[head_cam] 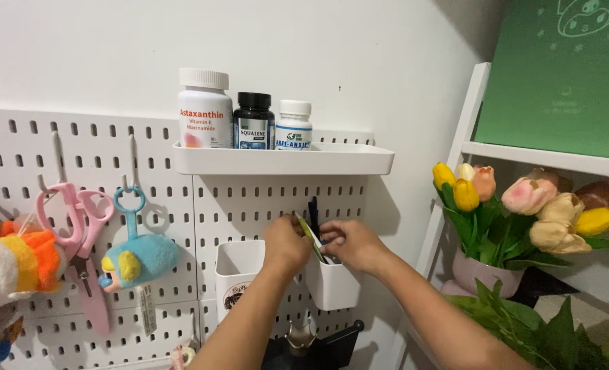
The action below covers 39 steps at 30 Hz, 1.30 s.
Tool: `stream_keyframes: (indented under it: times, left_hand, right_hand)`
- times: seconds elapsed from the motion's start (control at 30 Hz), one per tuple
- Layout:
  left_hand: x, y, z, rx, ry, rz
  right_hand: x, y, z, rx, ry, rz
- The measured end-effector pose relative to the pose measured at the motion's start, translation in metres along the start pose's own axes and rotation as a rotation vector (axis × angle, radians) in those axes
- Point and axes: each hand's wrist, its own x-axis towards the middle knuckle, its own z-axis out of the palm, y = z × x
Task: Organize various desk and office supplies by placing them into pegboard containers and sorting paperclips into a box.
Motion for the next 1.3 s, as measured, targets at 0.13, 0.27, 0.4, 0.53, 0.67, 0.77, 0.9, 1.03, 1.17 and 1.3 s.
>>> stream_keyframes:
  times: [0.13, 0.27, 0.4, 0.53, 0.67, 0.77, 0.9, 1.03, 1.17, 1.3]
  left_hand:
    - [-0.008, 0.014, -0.013, 0.037, -0.050, -0.022]
    - [-0.003, 0.003, -0.014, 0.162, -0.017, 0.008]
    - [-0.014, 0.013, -0.034, 0.110, -0.016, -0.067]
    - [-0.008, 0.000, -0.050, 0.159, 0.022, 0.053]
    - [-0.024, 0.003, -0.081, 0.161, 0.035, 0.128]
    - [-0.044, 0.013, -0.112, 0.158, 0.015, 0.171]
    - [-0.067, 0.018, -0.156, 0.136, -0.009, 0.232]
    - [-0.099, 0.028, -0.206, 0.165, -0.039, 0.200]
    - [-0.122, 0.006, -0.244, 0.188, -0.101, 0.241]
    - [-0.147, -0.005, -0.279, 0.170, -0.128, 0.210]
  right_hand:
    - [0.002, 0.007, 0.000, 0.135, -0.038, -0.037]
    - [0.000, 0.008, 0.001, 0.064, 0.022, -0.034]
    - [0.002, 0.018, -0.002, -0.023, 0.106, -0.133]
    - [-0.024, -0.022, -0.014, -0.099, 0.245, -0.042]
    - [-0.053, -0.055, -0.026, -0.110, 0.352, -0.055]
    - [-0.068, -0.074, -0.029, -0.131, 0.389, -0.128]
    - [-0.090, -0.099, -0.025, -0.132, 0.368, -0.220]
    - [-0.104, -0.116, -0.002, 0.039, 0.224, -0.211]
    - [-0.132, -0.145, 0.034, 0.108, 0.138, -0.171]
    - [-0.147, -0.169, 0.070, 0.159, 0.078, -0.204]
